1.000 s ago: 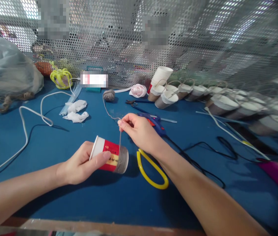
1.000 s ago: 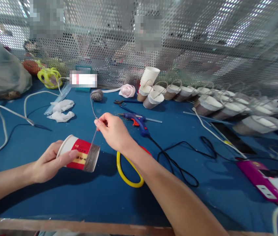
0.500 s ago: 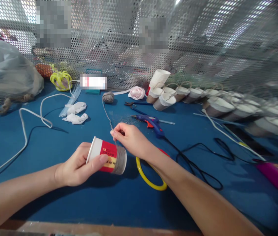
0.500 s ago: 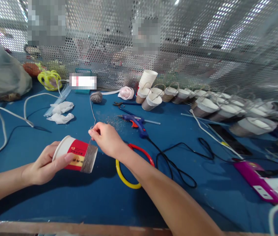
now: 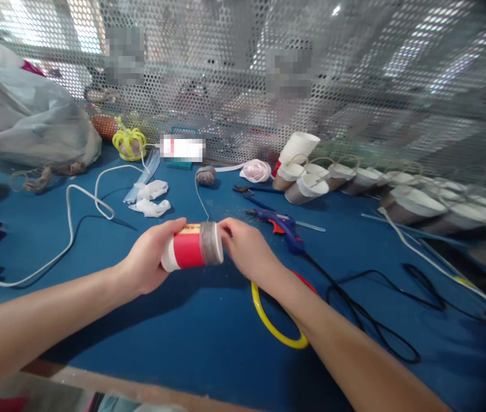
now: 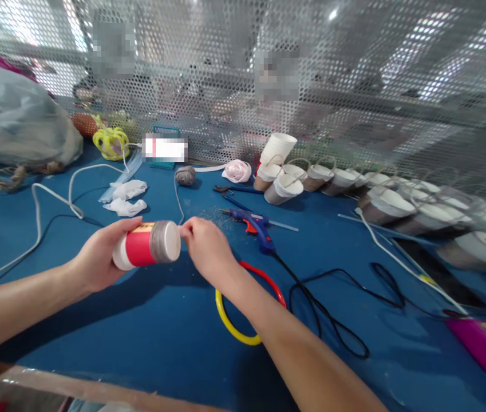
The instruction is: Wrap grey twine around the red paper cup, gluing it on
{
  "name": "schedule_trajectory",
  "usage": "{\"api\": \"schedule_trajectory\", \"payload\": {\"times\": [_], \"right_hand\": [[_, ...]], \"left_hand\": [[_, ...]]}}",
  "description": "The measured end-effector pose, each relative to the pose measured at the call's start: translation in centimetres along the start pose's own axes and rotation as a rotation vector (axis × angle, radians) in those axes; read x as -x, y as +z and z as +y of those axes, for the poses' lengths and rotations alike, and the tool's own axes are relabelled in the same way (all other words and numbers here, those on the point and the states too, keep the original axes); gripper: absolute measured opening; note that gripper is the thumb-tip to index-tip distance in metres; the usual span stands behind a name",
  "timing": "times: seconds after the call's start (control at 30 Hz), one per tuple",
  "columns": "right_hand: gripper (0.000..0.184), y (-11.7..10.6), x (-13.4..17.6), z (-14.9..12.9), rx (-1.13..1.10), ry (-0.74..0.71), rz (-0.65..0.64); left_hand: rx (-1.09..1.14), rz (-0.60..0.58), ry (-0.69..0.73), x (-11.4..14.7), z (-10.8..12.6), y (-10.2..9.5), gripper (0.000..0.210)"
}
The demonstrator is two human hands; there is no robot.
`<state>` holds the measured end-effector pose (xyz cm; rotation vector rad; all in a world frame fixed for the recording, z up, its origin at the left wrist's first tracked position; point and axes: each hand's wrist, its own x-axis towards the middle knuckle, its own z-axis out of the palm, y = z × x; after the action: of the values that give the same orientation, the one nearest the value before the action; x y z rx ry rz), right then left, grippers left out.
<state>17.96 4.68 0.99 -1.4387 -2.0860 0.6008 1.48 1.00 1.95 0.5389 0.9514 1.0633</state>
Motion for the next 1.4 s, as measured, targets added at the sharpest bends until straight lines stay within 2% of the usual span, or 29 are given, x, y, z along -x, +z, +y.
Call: {"api": "schedule_trajectory", "payload": {"times": [0.07, 0.13, 0.23, 0.3, 0.47, 0.7, 0.8, 0.9, 1.03, 1.17, 1.27, 1.4], "right_hand": [[0.021, -0.7, 0.1, -0.5, 0.005, -0.018, 0.099], [0.024, -1.1, 0.4, -1.2, -0.018, -0.060, 0.123], [0.025, -0.9, 1.2, -2.2, -0.002, -0.141, 0.035], [0.028, -0.3, 1.7, -2.5, 0.041, -0.146, 0.004], [0.023, 0.5, 2.1, -2.5, 0.030, -0.072, 0.037], [0.018, 0.1, 2.1, -2.7, -0.012, -0.033, 0.018], [0.018, 0.1, 2.1, -2.8, -0.043, -0.024, 0.004], [0.018, -0.1, 2.0, -2.7, -0.136, 0.002, -0.024], [0.021, -0.5, 1.7, -2.5, -0.259, 0.009, -0.083], [0.021, -0.4, 2.0, -2.6, -0.111, -0.046, -0.031], [0.018, -0.5, 2.1, -2.9, -0.014, -0.066, -0.008], [0.021, -1.7, 1.8, -3.2, -0.238, 0.012, -0.173]], "left_hand": [[0.063, 0.107, -0.032, -0.7, 0.4, 0.0, 0.018], [0.086, 0.151, -0.071, -1.1, 0.5, -0.2, 0.017], [0.084, 0.131, -0.091, -1.2, 0.2, -0.4, 0.020], [0.073, 0.117, -0.074, -1.1, 0.0, -0.5, 0.021], [0.043, 0.068, -0.050, -0.9, -0.3, -0.5, 0.022], [0.001, -0.009, 0.025, -0.9, -0.9, -0.9, 0.025], [-0.010, -0.007, 0.037, -0.9, -0.9, -0.9, 0.026], [-0.002, -0.001, -0.003, -1.0, -0.6, -0.8, 0.025], [0.049, 0.001, -0.127, -1.2, 0.4, -0.6, 0.023], [0.068, 0.009, -0.177, -1.4, 0.8, -0.6, 0.022], [0.055, -0.002, -0.131, -1.4, 0.6, -0.7, 0.022], [-0.033, -0.072, 0.050, -1.0, 0.0, -0.9, 0.023]]}}
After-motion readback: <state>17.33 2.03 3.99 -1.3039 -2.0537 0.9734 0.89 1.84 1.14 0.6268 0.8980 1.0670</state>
